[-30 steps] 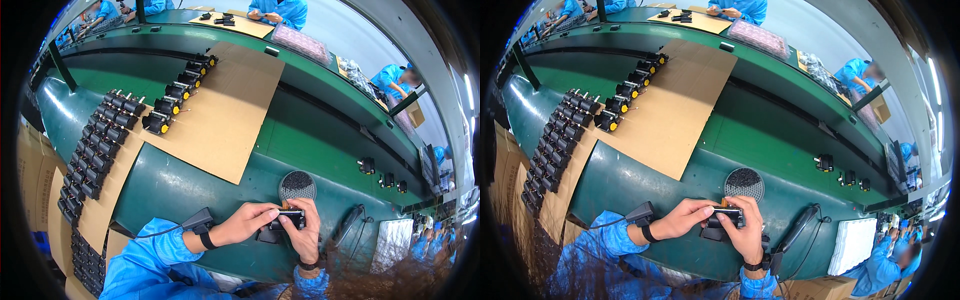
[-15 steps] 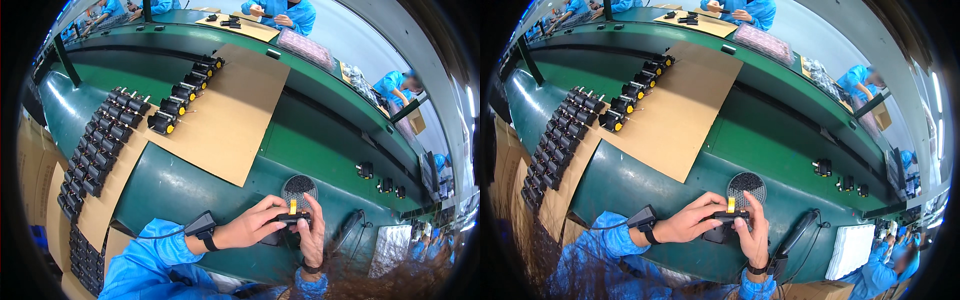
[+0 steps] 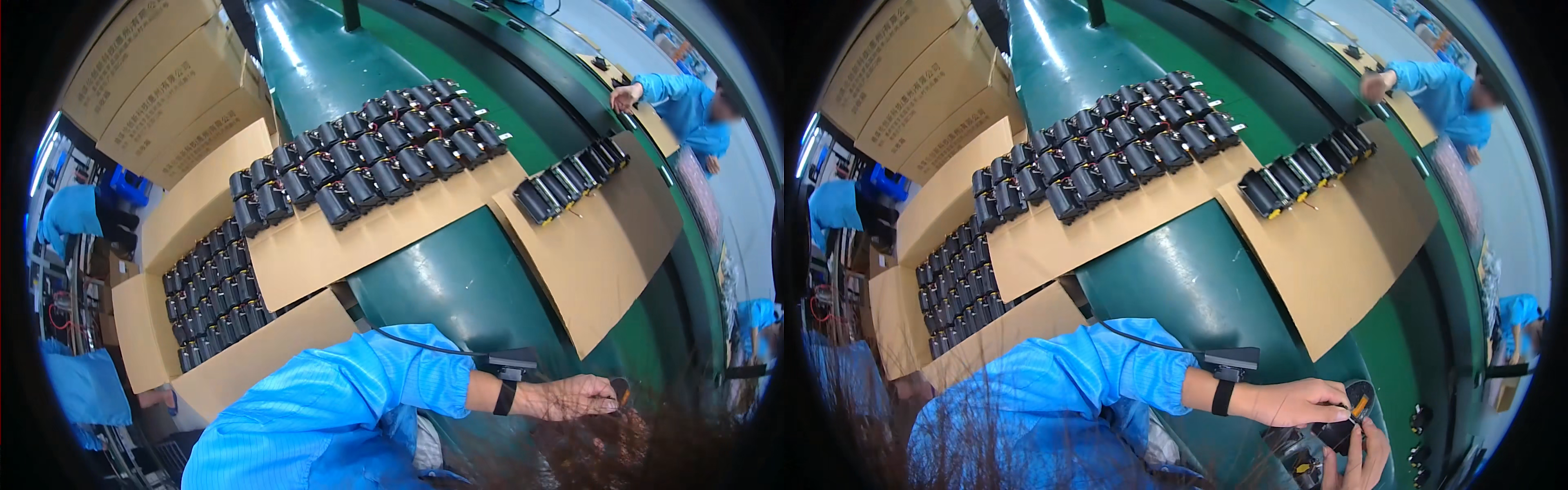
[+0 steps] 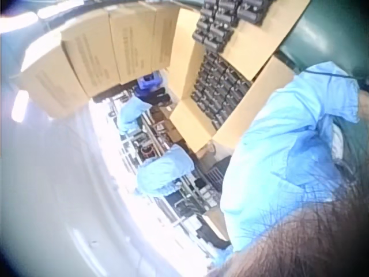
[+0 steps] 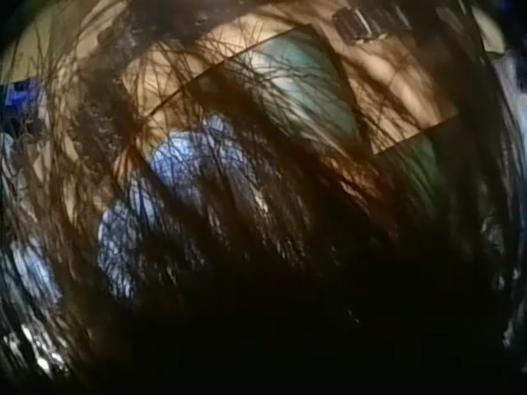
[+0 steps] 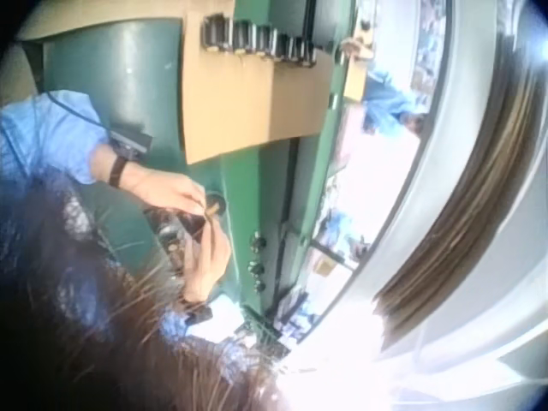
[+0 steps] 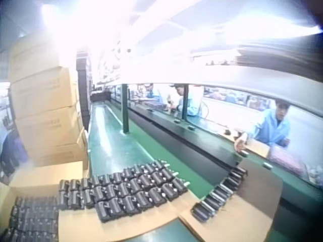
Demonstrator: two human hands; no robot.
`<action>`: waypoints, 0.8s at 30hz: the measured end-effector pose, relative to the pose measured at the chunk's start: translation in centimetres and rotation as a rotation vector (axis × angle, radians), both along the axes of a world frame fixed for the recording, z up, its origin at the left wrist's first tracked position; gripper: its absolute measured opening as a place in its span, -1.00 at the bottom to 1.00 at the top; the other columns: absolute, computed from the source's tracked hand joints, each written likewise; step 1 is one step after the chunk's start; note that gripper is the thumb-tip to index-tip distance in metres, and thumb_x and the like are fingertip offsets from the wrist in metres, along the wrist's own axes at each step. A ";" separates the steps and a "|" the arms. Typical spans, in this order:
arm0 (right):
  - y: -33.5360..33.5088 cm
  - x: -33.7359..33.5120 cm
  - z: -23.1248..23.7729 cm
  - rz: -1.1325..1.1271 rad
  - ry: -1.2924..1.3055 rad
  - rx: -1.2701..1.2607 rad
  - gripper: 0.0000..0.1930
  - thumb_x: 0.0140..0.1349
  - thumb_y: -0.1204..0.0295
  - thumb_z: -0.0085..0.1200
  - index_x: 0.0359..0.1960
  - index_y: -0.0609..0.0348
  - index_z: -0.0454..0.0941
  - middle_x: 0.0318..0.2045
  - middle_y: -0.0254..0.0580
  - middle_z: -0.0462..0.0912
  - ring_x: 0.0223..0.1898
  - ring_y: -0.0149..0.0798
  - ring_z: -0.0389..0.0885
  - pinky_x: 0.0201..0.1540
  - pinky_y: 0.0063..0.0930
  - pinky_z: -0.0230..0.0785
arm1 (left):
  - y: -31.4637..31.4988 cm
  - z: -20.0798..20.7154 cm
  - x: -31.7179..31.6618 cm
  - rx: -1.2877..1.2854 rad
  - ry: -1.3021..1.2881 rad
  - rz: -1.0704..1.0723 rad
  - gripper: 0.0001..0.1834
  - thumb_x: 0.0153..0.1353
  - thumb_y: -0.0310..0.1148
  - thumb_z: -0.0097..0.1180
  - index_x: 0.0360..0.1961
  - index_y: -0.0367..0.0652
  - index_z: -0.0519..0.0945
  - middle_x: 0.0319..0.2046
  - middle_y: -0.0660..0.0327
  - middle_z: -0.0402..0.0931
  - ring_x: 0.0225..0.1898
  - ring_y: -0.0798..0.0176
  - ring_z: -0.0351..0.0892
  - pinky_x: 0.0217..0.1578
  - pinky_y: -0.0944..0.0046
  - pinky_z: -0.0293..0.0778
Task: The person assembles small black electronic housings by inserting yellow internal components by hand and then securing them with an electric screwdriver at a factory workbench.
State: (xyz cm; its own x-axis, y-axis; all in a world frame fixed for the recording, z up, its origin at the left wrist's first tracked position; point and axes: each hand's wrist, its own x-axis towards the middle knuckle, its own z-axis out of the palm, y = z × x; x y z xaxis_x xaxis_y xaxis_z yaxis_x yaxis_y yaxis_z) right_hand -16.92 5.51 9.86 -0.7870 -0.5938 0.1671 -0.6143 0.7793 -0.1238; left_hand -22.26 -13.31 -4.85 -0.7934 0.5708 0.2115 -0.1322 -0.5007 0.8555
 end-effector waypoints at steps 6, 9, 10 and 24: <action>-4.0 -2.9 3.4 0.089 0.014 0.113 -0.44 0.15 0.51 0.39 0.21 0.31 0.52 0.08 0.05 0.64 0.10 0.06 0.61 0.18 -0.13 0.44 | -0.8 0.5 -1.5 0.142 -0.193 0.007 -0.52 0.54 0.00 -0.04 0.04 -0.25 0.61 -0.13 0.28 0.44 -0.45 0.45 0.46 -0.48 0.44 0.38; -2.5 -6.8 1.6 0.124 0.069 0.010 -0.32 -0.07 0.50 0.43 0.21 0.28 0.56 0.12 0.16 0.61 0.10 0.17 0.60 0.18 -0.09 0.44 | -2.6 1.8 -2.6 0.376 -0.421 -0.015 -0.41 0.57 0.11 -0.19 0.17 -0.22 0.54 -0.17 0.27 0.48 -0.42 0.47 0.48 -0.49 0.49 0.36; -4.0 -8.2 2.3 0.097 0.074 -0.068 -0.32 -0.06 0.51 0.42 0.22 0.28 0.55 0.11 0.15 0.62 0.09 0.16 0.61 0.19 -0.12 0.45 | -3.1 2.3 -2.8 0.426 -0.485 0.055 -0.38 0.57 0.14 -0.24 0.18 -0.21 0.52 -0.21 0.28 0.49 -0.42 0.48 0.49 -0.50 0.50 0.35; -13.1 -42.5 -6.6 -0.306 -0.060 -0.680 -0.41 0.22 0.14 0.39 0.14 0.32 0.57 0.04 0.00 0.68 -0.03 -0.21 0.69 0.08 -0.32 0.50 | 0.2 -0.5 -1.8 0.172 -0.070 0.274 -0.84 0.45 -0.40 0.06 -0.18 -0.29 0.59 -0.35 0.30 0.55 -0.27 0.45 0.47 -0.22 0.34 0.43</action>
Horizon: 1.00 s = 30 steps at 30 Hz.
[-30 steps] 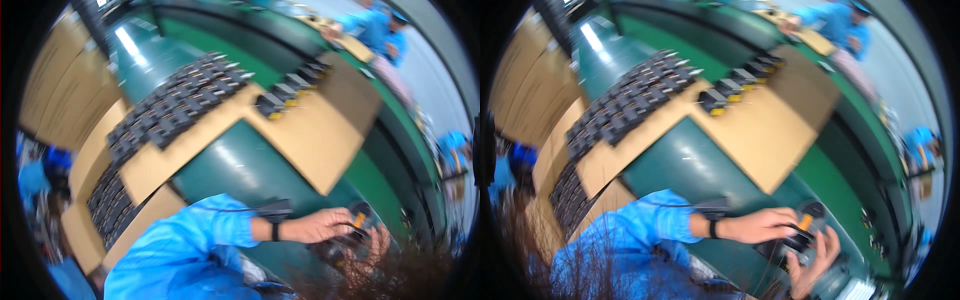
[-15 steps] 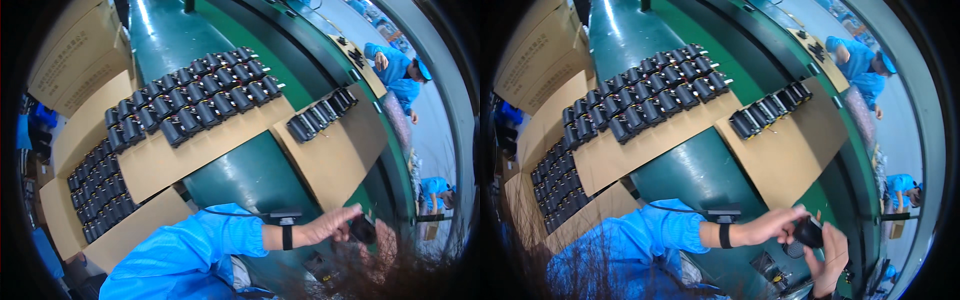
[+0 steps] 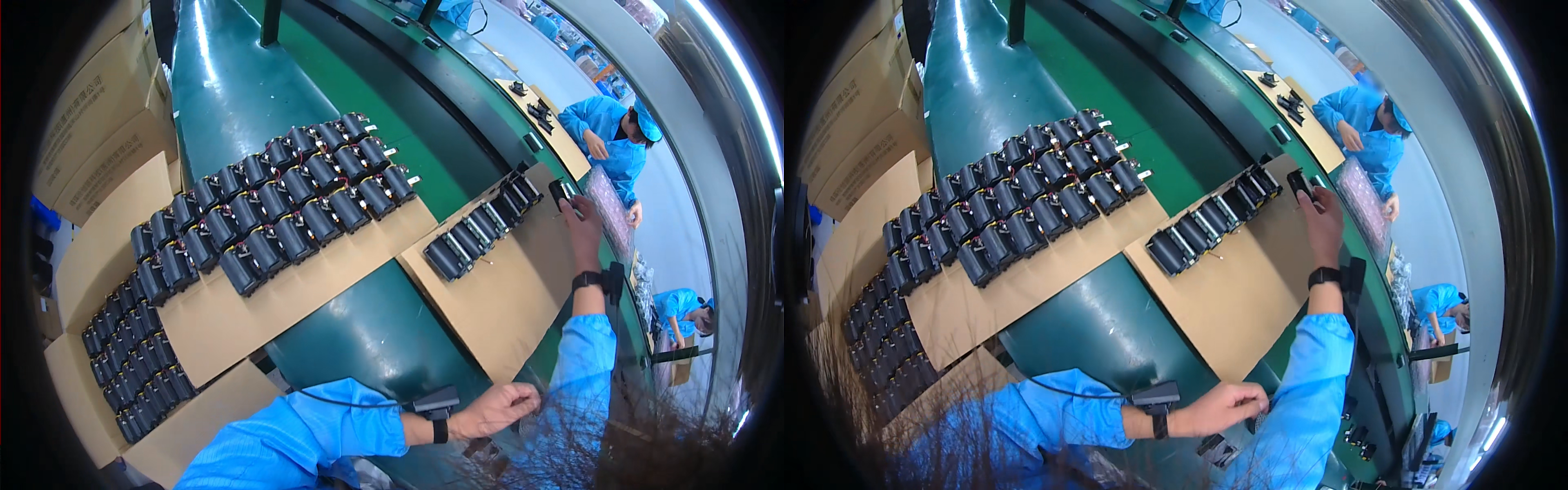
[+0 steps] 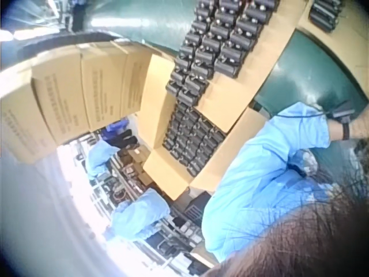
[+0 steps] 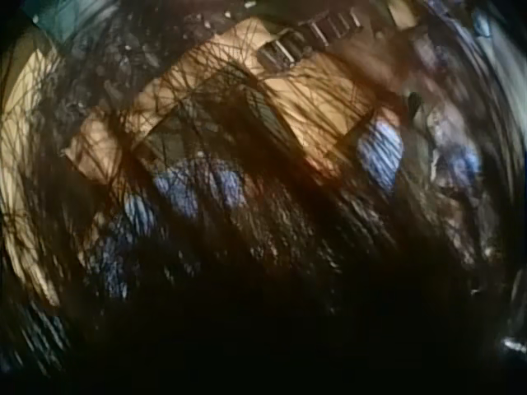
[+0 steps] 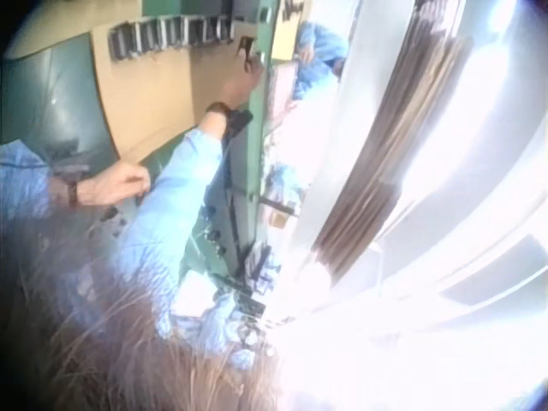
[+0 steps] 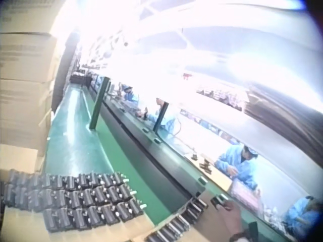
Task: The person assembles small black electronic housings by inserting yellow internal components by hand and then securing them with an electric screwdriver at a factory workbench.
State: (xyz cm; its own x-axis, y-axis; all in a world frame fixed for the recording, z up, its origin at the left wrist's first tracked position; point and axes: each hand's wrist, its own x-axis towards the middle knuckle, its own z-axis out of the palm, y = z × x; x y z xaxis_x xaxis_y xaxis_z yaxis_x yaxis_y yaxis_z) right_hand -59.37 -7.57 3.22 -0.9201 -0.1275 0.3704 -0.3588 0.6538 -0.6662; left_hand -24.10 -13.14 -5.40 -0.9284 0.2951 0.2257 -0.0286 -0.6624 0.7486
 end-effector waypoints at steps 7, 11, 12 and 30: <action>-3.4 -6.0 -4.2 -0.050 -0.013 0.093 -0.35 0.15 0.07 0.42 0.12 0.34 0.58 0.05 0.06 0.68 0.06 -0.08 0.67 0.15 -0.25 0.47 | 0.5 -2.3 0.2 -0.214 -0.116 -0.146 -0.58 0.53 -0.28 0.02 0.26 -0.32 0.50 0.00 0.06 0.68 0.02 0.35 0.58 0.10 0.29 0.49; -0.3 -9.5 -5.4 -0.019 -0.060 0.075 -0.34 0.14 0.08 0.44 0.13 0.34 0.58 0.06 0.08 0.67 0.13 -0.05 0.62 0.21 -0.24 0.43 | 2.2 -3.0 -0.4 -0.147 -0.117 -0.172 -0.56 0.54 -0.26 0.01 0.28 -0.33 0.49 0.03 0.11 0.67 0.04 0.37 0.55 0.11 0.30 0.48; -0.9 -9.3 -5.6 -0.015 -0.068 0.071 -0.34 0.14 0.08 0.44 0.13 0.34 0.58 0.06 0.08 0.67 0.13 -0.05 0.62 0.21 -0.24 0.43 | 2.1 -3.2 -0.3 -0.125 -0.137 -0.150 -0.56 0.54 -0.26 0.01 0.29 -0.33 0.48 0.05 0.13 0.65 0.06 0.38 0.54 0.12 0.31 0.48; -0.9 -5.0 -3.7 -0.057 -0.280 -0.250 -0.48 0.27 0.04 0.32 0.11 0.15 0.64 -0.07 -0.31 0.70 -0.12 -0.44 0.61 -0.21 -0.52 0.39 | -0.4 -2.0 -0.6 0.049 -0.097 -0.313 -0.64 0.53 -0.29 -0.02 0.19 -0.29 0.53 -0.05 0.29 0.63 -0.02 0.43 0.52 0.04 0.35 0.47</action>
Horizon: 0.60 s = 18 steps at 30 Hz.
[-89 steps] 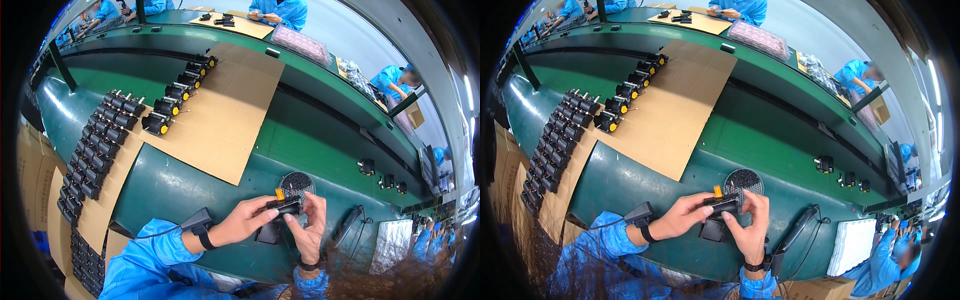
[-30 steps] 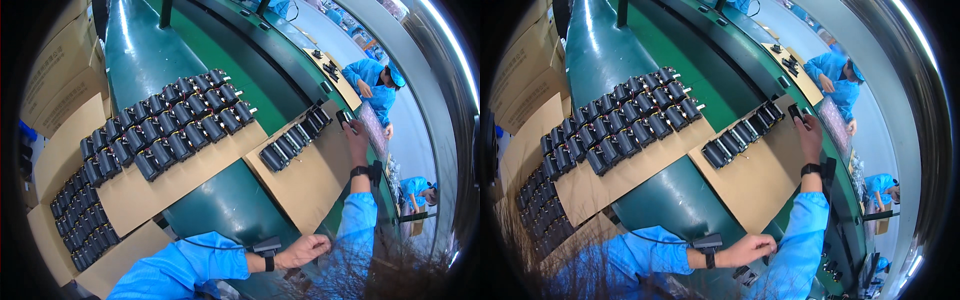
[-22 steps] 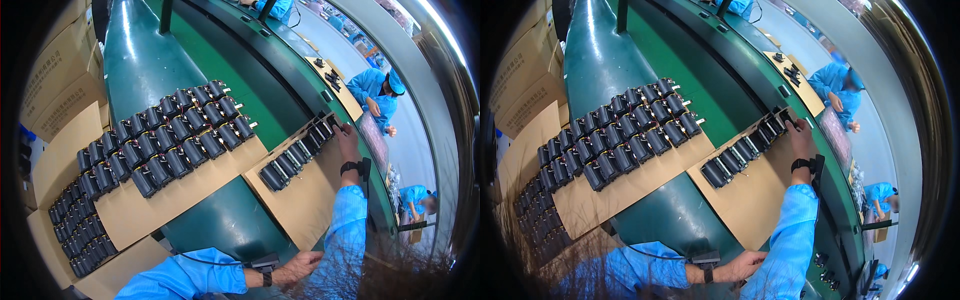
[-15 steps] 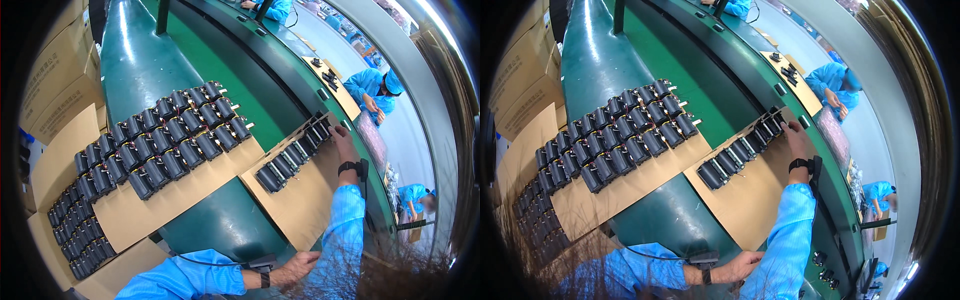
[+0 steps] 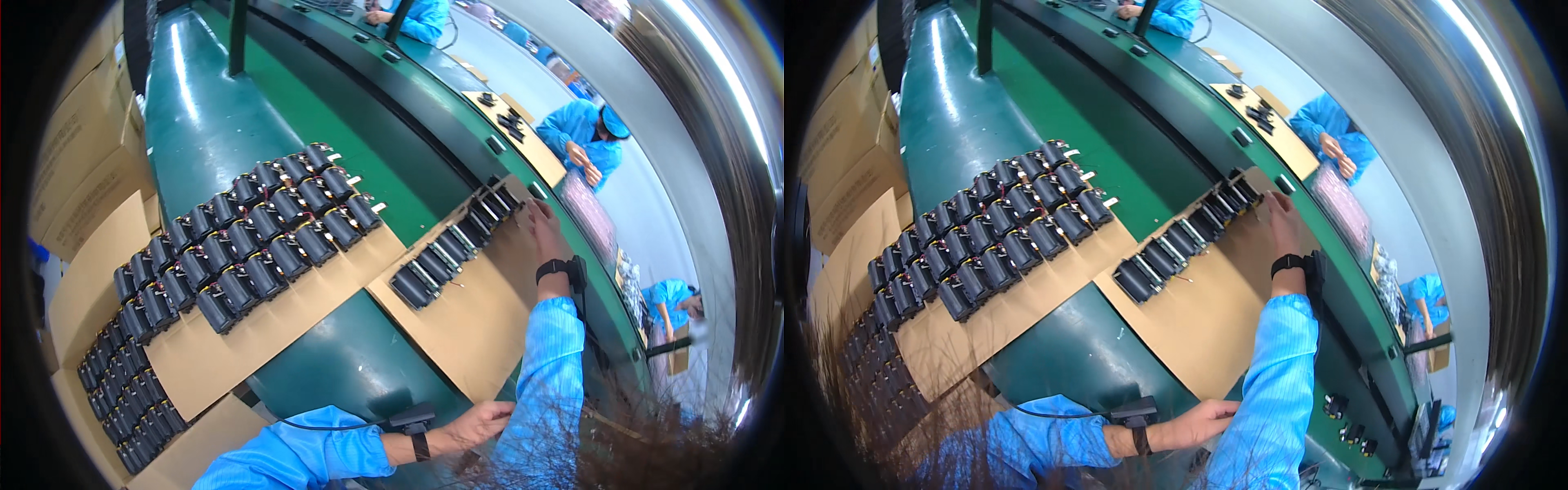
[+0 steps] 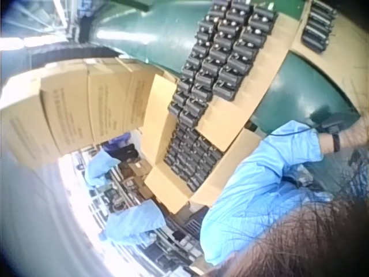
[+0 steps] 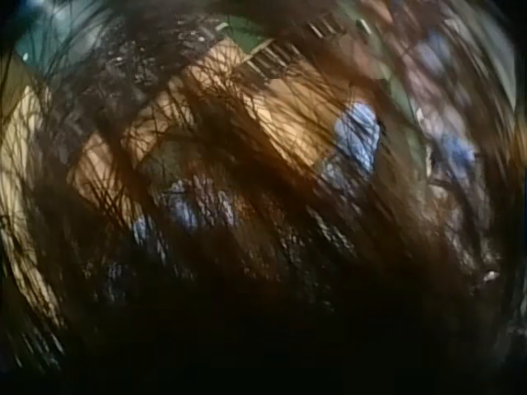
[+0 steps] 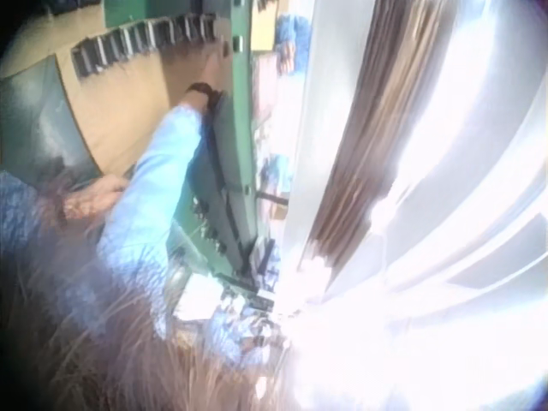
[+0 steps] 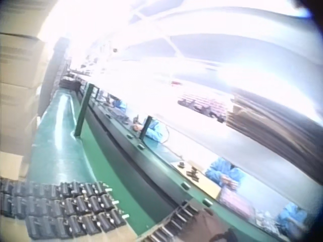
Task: The person assembles small black electronic housings by inserting yellow internal components by hand and then securing them with an electric screwdriver at a factory workbench.
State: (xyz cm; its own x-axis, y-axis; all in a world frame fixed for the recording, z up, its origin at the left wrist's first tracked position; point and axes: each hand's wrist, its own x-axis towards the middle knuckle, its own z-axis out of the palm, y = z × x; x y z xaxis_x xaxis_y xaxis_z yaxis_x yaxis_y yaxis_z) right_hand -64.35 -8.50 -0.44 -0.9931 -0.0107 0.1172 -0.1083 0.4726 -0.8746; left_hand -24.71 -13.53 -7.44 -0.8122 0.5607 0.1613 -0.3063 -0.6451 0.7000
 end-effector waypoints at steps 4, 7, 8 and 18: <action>4.0 4.6 4.6 0.044 0.045 0.092 -0.57 0.35 0.10 0.23 0.11 0.11 0.64 -0.10 -0.36 0.69 -0.18 -0.50 0.53 -0.15 -0.56 0.35 | -0.2 1.3 0.0 0.027 0.004 -0.046 -0.78 0.52 -0.31 -0.02 -0.11 -0.21 0.61 -0.28 0.38 0.56 -0.26 0.51 0.48 -0.19 0.42 0.44; 6.7 12.2 8.6 0.205 0.027 0.071 -0.62 0.39 0.17 0.19 0.11 0.11 0.63 -0.09 -0.35 0.68 -0.11 -0.49 0.54 -0.07 -0.55 0.36 | -1.7 2.1 0.2 -0.053 -0.045 -0.044 -0.79 0.51 -0.31 0.00 -0.17 -0.17 0.62 -0.32 0.38 0.56 -0.29 0.53 0.49 -0.24 0.46 0.42; 8.8 15.1 10.3 0.148 0.021 0.084 -0.62 0.39 0.17 0.19 0.11 0.11 0.63 -0.09 -0.35 0.68 -0.11 -0.49 0.54 -0.07 -0.55 0.36 | -1.4 2.3 0.1 -0.061 -0.049 -0.066 -0.79 0.52 -0.31 0.00 -0.17 -0.18 0.63 -0.32 0.39 0.56 -0.29 0.54 0.48 -0.26 0.49 0.41; 23.5 42.8 9.2 0.185 -0.115 0.362 -0.65 0.25 0.42 0.32 0.04 0.26 0.60 -0.06 -0.21 0.69 -0.07 -0.33 0.65 0.04 -0.44 0.48 | 0.1 3.5 3.2 -0.494 0.287 -0.087 -0.85 0.46 -0.39 0.09 -0.17 -0.24 0.63 -0.33 0.34 0.58 -0.32 0.48 0.54 -0.30 0.43 0.44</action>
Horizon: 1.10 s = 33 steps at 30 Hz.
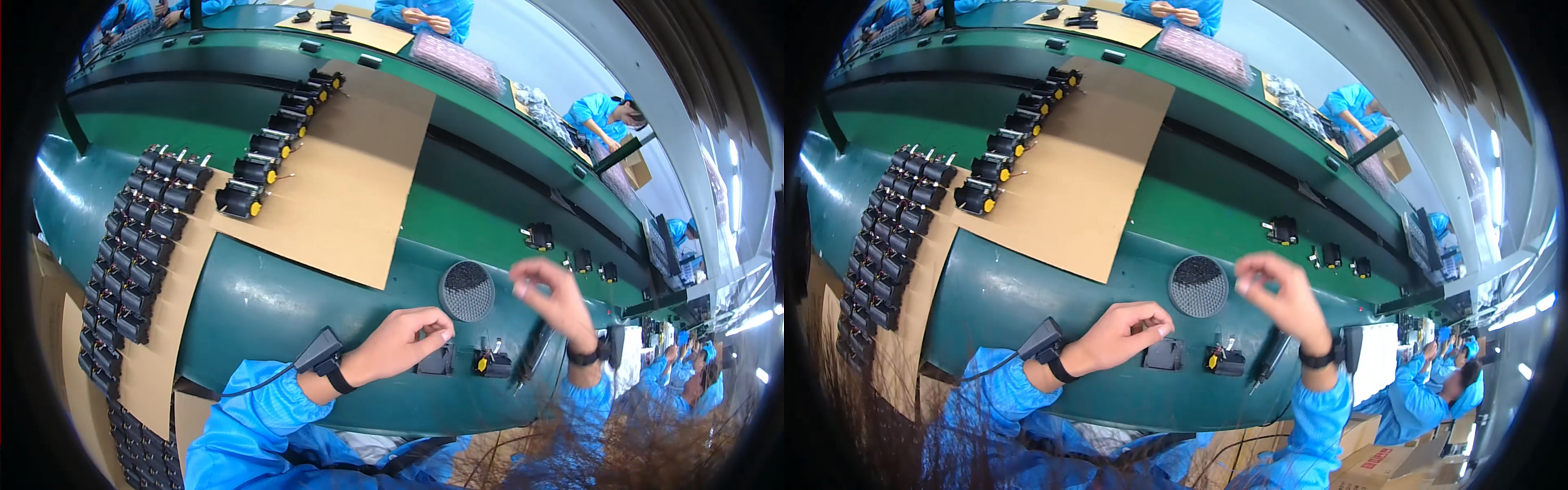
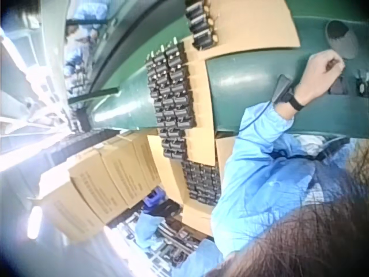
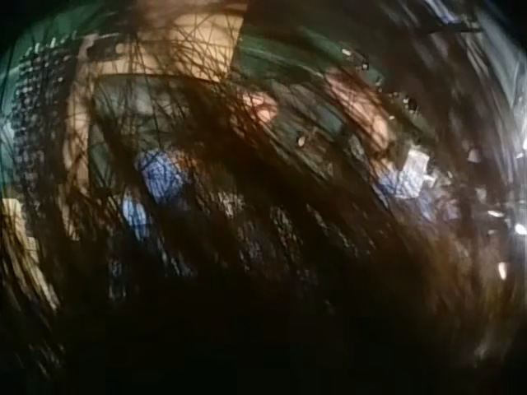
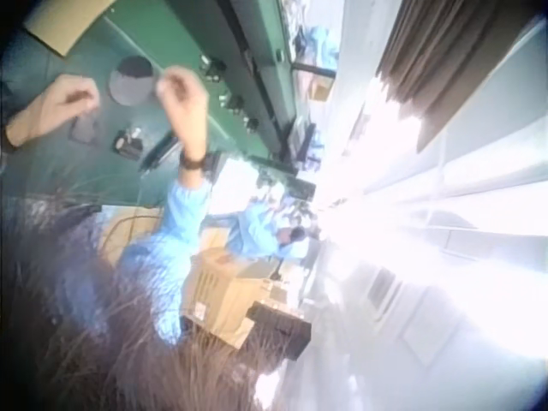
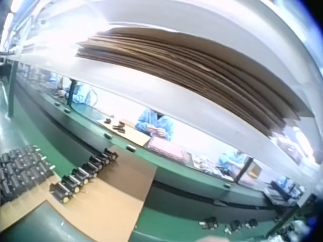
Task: The person assembles small black electronic housings by inserting yellow internal components by hand and then securing them with an electric screwdriver at a factory workbench.
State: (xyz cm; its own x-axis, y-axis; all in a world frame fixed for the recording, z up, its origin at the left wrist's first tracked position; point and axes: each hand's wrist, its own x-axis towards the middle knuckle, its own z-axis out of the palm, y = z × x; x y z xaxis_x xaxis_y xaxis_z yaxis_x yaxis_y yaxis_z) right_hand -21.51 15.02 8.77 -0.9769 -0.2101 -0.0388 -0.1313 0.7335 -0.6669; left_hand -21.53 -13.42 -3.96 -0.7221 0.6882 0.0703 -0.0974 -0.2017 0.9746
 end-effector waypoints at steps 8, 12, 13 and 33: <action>-0.5 12.4 -5.1 0.065 0.065 0.275 -0.50 0.02 0.33 0.49 -0.01 0.17 0.58 0.07 -0.04 0.56 0.11 0.08 0.56 0.16 -0.13 0.45 | 1.0 -0.5 1.2 -0.114 0.239 0.032 -0.87 0.38 -0.43 0.18 -0.11 -0.21 0.66 -0.31 0.25 0.62 -0.32 0.43 0.55 -0.36 0.40 0.42; 1.3 13.7 -6.7 -0.029 0.090 0.216 -0.48 0.04 0.31 0.49 0.02 0.16 0.57 0.10 -0.06 0.54 0.14 0.07 0.54 0.20 -0.12 0.44 | 1.2 -0.7 1.2 -0.138 0.249 0.004 -0.87 0.38 -0.43 0.18 -0.12 -0.20 0.66 -0.32 0.27 0.62 -0.33 0.45 0.54 -0.36 0.40 0.41; 1.6 13.7 -6.8 -0.057 0.076 0.190 -0.48 0.05 0.29 0.48 0.03 0.17 0.56 0.09 -0.06 0.55 0.13 0.08 0.54 0.20 -0.12 0.44 | 1.3 -0.7 1.1 -0.159 0.235 -0.005 -0.87 0.39 -0.42 0.17 -0.11 -0.22 0.66 -0.32 0.26 0.63 -0.33 0.46 0.54 -0.37 0.40 0.42; 1.7 14.1 -9.3 -0.100 0.102 0.163 -0.40 -0.14 0.26 0.60 -0.06 0.20 0.59 -0.01 -0.07 0.60 0.00 0.05 0.62 0.07 -0.20 0.52 | 1.4 -1.0 1.1 -0.192 0.239 -0.019 -0.88 0.39 -0.44 0.15 -0.15 -0.21 0.67 -0.31 0.27 0.63 -0.36 0.43 0.50 -0.35 0.38 0.42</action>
State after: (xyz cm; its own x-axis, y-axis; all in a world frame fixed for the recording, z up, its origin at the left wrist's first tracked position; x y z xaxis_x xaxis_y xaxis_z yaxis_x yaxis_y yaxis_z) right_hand -7.46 16.70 -0.54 -0.9932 -0.1112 0.0358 -0.1133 0.8434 -0.5252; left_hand -20.46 -12.00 -4.97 -0.6876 0.7187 0.1036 0.1373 -0.0115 0.9905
